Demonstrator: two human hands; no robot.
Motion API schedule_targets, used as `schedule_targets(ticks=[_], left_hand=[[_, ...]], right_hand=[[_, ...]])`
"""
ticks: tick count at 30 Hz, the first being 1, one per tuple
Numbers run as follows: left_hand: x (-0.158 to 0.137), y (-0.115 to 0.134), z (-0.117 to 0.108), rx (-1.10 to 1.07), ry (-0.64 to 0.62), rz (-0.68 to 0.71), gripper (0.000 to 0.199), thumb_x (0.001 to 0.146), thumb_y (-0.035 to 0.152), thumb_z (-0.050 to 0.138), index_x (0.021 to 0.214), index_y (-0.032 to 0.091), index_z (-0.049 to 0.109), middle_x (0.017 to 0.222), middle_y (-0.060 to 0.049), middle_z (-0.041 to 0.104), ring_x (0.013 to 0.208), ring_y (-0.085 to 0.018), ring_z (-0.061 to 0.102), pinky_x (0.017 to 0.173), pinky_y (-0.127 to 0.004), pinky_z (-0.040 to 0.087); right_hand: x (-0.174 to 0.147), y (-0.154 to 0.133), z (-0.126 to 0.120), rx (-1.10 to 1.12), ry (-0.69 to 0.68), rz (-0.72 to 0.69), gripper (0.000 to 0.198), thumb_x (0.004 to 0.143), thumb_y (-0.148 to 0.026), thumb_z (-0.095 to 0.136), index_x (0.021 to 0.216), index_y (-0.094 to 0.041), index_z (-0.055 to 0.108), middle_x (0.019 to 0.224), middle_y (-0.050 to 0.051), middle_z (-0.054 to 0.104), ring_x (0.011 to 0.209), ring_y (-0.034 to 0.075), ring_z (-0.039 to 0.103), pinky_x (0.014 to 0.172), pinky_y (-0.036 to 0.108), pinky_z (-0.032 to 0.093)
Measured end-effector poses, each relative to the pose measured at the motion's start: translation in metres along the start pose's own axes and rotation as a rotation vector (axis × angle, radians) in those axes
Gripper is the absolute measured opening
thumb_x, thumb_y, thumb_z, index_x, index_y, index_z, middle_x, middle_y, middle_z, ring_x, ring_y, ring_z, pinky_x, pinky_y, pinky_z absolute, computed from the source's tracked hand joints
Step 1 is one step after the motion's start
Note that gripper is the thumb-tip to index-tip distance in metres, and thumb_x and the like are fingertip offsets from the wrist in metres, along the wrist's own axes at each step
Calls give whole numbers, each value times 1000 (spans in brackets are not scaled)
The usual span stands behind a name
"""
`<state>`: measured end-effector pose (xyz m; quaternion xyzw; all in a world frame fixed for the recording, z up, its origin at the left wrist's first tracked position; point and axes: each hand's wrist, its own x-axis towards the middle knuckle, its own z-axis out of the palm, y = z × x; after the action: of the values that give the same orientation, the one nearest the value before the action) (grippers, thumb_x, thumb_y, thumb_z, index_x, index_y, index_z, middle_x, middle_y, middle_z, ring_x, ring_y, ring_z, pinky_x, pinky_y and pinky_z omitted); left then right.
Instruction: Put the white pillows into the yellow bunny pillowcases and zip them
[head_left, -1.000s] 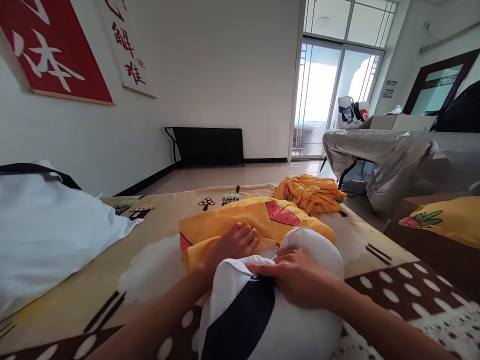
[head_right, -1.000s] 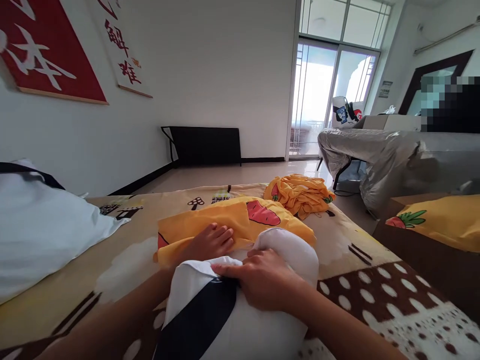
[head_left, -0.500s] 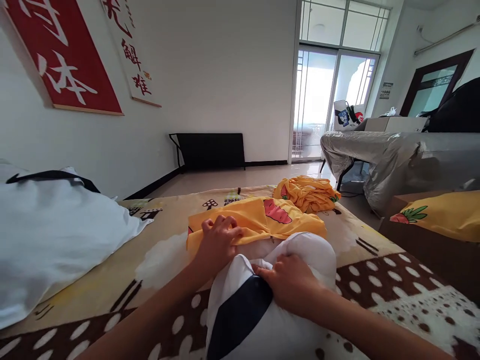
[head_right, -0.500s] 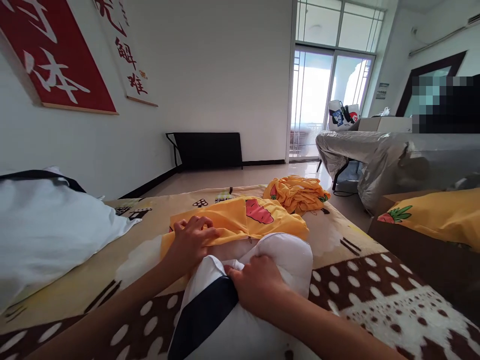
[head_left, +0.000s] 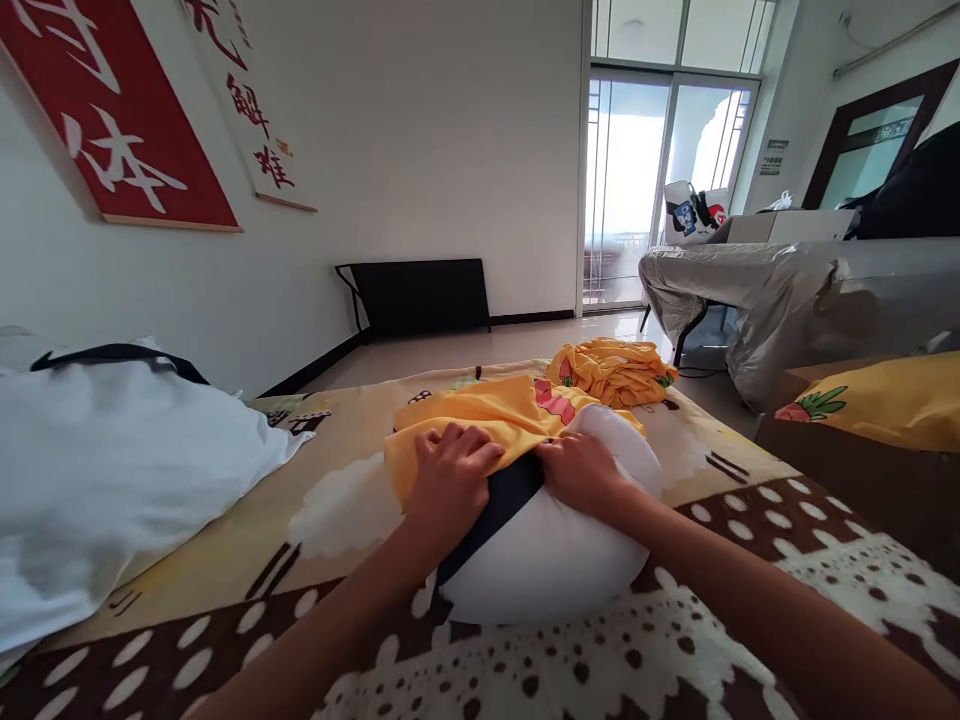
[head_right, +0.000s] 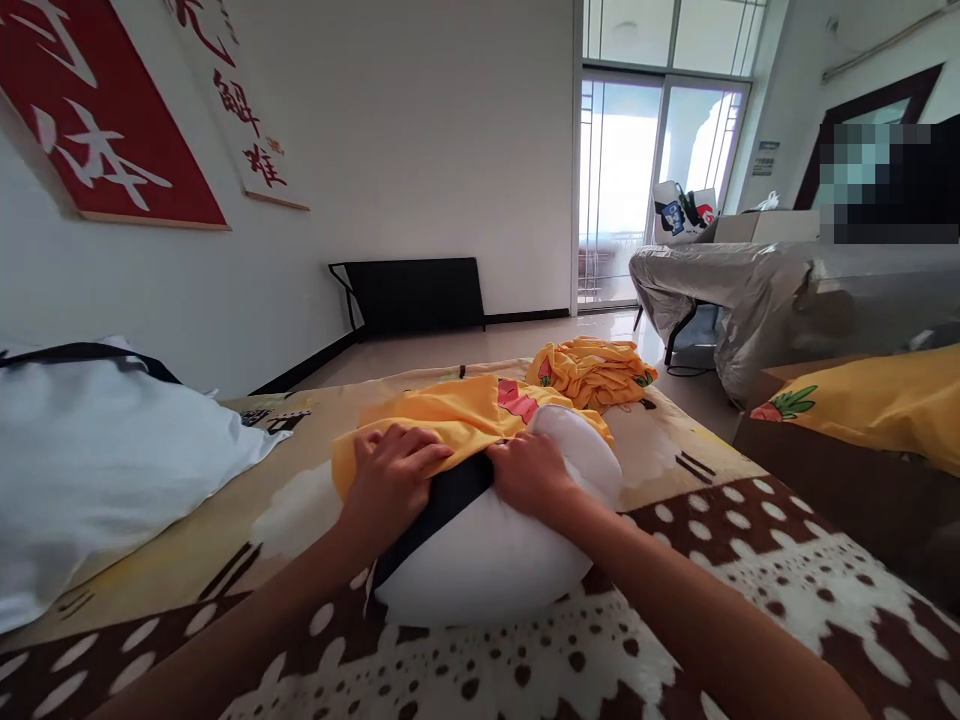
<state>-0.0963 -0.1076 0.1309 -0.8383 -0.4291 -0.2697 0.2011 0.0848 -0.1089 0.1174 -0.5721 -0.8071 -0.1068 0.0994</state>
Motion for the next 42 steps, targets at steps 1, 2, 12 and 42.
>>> schedule_targets(ticks=[1, 2, 12, 42], left_hand=[[1, 6, 3, -2, 5, 18, 37, 72, 1, 45, 91, 24, 68, 93, -3, 65, 91, -24, 51, 80, -44, 28], [3, 11, 8, 1, 11, 23, 37, 74, 1, 44, 93, 24, 67, 93, -4, 65, 90, -24, 50, 79, -43, 30], [10, 16, 39, -63, 88, -99, 36, 80, 4, 43, 102, 20, 66, 101, -4, 67, 90, -24, 53, 78, -39, 36], [-47, -13, 50, 108, 180, -339, 25, 76, 12, 47, 91, 18, 65, 79, -5, 67, 71, -21, 59, 73, -34, 39]], right_hand=[[-5, 6, 3, 2, 51, 1, 24, 83, -17, 44, 95, -20, 65, 87, 8, 70, 85, 21, 62, 68, 29, 41], [-10, 12, 6, 6, 107, 4, 23, 84, -18, 45, 94, -21, 66, 86, 7, 70, 86, 21, 61, 67, 28, 40], [-72, 3, -19, -235, 738, -128, 38, 89, -34, 49, 123, -21, 56, 129, 10, 55, 117, 25, 45, 99, 41, 23], [-29, 13, 18, -37, 397, -144, 45, 92, -51, 36, 110, -16, 58, 109, 14, 63, 103, 25, 54, 97, 44, 30]])
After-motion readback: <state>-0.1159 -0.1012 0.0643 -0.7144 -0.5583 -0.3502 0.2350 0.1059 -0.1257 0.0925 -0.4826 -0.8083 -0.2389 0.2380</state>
